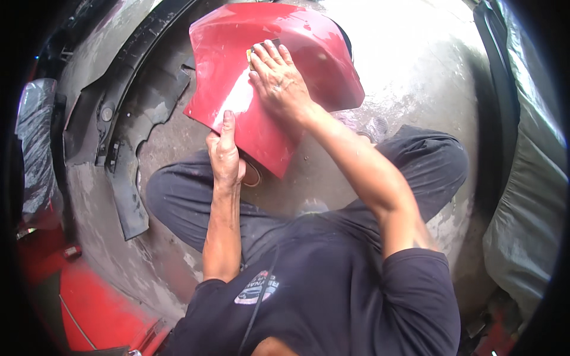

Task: The person sits on the floor and sands a red car fender with a sanding block. They then wipe the part with a wet cloth and rinse the cloth in a bucket of water before wiping the part again.

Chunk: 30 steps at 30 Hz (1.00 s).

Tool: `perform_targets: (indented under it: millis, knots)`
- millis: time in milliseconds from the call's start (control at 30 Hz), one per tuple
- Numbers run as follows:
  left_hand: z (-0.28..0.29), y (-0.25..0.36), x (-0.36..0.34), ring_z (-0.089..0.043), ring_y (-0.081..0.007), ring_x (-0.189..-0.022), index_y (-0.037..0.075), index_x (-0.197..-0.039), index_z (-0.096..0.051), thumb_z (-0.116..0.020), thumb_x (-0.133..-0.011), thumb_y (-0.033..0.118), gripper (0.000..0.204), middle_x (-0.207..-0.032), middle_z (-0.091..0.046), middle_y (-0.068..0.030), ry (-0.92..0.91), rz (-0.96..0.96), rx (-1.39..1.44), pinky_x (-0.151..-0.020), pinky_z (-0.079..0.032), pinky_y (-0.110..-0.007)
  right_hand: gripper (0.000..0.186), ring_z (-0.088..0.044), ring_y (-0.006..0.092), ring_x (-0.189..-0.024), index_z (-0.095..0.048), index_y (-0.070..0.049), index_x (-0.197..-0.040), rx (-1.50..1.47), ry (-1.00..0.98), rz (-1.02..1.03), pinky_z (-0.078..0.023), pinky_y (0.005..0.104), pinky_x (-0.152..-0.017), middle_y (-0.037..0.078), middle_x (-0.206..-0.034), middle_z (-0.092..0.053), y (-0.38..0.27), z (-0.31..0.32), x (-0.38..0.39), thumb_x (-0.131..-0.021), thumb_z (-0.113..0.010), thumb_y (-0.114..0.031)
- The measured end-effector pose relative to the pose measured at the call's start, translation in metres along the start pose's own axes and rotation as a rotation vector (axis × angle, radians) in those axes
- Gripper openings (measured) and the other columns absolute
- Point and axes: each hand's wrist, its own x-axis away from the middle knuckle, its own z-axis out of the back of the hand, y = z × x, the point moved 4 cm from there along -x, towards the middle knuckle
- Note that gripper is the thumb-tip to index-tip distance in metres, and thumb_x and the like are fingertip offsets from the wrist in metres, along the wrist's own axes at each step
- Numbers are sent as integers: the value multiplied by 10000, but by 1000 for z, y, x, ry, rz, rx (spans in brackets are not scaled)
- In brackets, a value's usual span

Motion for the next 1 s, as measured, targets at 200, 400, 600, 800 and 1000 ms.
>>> perform_targets:
  millis: [200, 400, 600, 800, 1000]
  knots:
    - [10, -3, 1, -612, -121, -990, -40, -1187, -670, -624, -1067, 383, 442, -1120, -687, -70, 45, 7, -38, -906, -505, -323, 625, -276, 473, -1538, -368, 41, -1577, -369, -69, -104, -253, 572, -1238, 285, -1637, -331, -57, 19, 121, -1065, -495, -295]
    - [17, -15, -1, -624, -141, -1062, -30, -1226, -661, -597, -1079, 392, 452, -1164, -690, -74, 24, 65, -8, -962, -502, -337, 466, -383, 443, -1481, -534, 68, -1413, -56, -13, -59, -263, 553, -1240, 259, -1502, -526, -21, -14, 8, -1057, -482, -229]
    - [2, 5, 3, -560, -77, -851, -33, -1050, -730, -718, -1012, 206, 243, -974, -697, -10, 69, -88, 81, -787, -457, -268, 601, -315, 466, -1525, -419, 108, -1510, -352, -109, 13, -240, 554, -1258, 314, -1604, -369, -65, 22, 113, -1050, -518, -266]
    - [-5, 7, 5, -573, -77, -866, -49, -1072, -722, -714, -995, 136, 201, -991, -700, -13, 80, -18, 203, -796, -460, -269, 517, -281, 358, -1565, -466, 15, -1523, -17, -250, 90, -175, 511, -1287, 202, -1621, -414, 0, 1, -7, -1059, -508, -208]
    - [5, 1, 7, -629, -114, -908, -45, -1110, -722, -729, -963, 98, 205, -1039, -717, -39, 4, -37, -63, -855, -503, -294, 613, -273, 348, -1571, -415, -1, -1570, 315, -229, 167, -192, 504, -1283, 181, -1647, -382, 52, 41, 89, -1028, -563, -245]
